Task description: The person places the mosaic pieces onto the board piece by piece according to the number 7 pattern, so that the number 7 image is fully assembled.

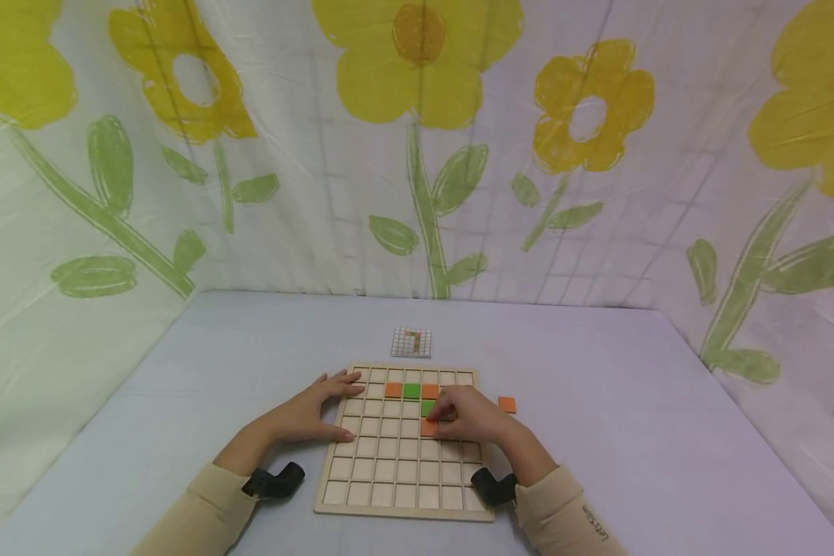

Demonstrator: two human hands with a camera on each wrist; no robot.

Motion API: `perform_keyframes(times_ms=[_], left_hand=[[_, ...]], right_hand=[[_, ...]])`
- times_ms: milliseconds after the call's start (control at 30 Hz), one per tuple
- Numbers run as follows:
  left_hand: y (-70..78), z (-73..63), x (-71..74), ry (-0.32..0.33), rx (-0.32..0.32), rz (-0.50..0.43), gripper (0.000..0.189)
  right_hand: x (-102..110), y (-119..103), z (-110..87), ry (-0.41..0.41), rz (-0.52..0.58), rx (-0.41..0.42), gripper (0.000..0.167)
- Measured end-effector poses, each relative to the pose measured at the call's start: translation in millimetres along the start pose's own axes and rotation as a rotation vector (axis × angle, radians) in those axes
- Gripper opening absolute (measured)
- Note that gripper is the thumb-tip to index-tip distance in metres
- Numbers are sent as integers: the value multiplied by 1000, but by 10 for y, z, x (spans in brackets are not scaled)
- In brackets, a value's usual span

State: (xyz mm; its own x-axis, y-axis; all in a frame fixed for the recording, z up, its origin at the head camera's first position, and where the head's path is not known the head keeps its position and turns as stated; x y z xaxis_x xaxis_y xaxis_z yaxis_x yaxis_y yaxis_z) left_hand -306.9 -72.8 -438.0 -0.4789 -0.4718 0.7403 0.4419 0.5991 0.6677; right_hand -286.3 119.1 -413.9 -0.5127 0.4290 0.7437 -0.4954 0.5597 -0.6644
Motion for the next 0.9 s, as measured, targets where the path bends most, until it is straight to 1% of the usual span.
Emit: perform_keyframes(times_ms=[167, 400, 500, 700, 900], left_hand=[[-4, -5, 7, -1, 0, 2, 78], [-20, 0, 8, 2, 18, -6, 79], [-14, 8, 3, -1, 13, -11, 79], [-14, 21, -7, -4, 10, -2, 78], [-28, 16, -16, -7, 15, -4, 78]], right_hand=[[-3, -7, 10, 1, -10, 2, 15], [-1, -43, 25, -11, -32, 5, 16], [31, -61, 19, -15, -40, 3, 18], [200, 35, -69, 16, -9, -53, 23], [354, 209, -211, 52, -31, -133, 27]])
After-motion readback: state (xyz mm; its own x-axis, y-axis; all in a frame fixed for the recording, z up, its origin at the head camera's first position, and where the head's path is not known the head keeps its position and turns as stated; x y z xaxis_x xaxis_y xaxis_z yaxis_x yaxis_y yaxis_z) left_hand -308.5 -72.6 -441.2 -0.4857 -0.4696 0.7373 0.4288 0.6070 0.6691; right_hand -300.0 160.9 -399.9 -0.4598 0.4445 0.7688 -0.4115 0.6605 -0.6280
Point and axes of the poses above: each hand's wrist, its own z-axis towards the middle knuckle, its own x-axis out of the back of the hand, y = z × x, the point moved 10 cm from there along z, towards the middle knuckle, and after that the axes turned 7 degrees about -y, right-handed, at the moved point
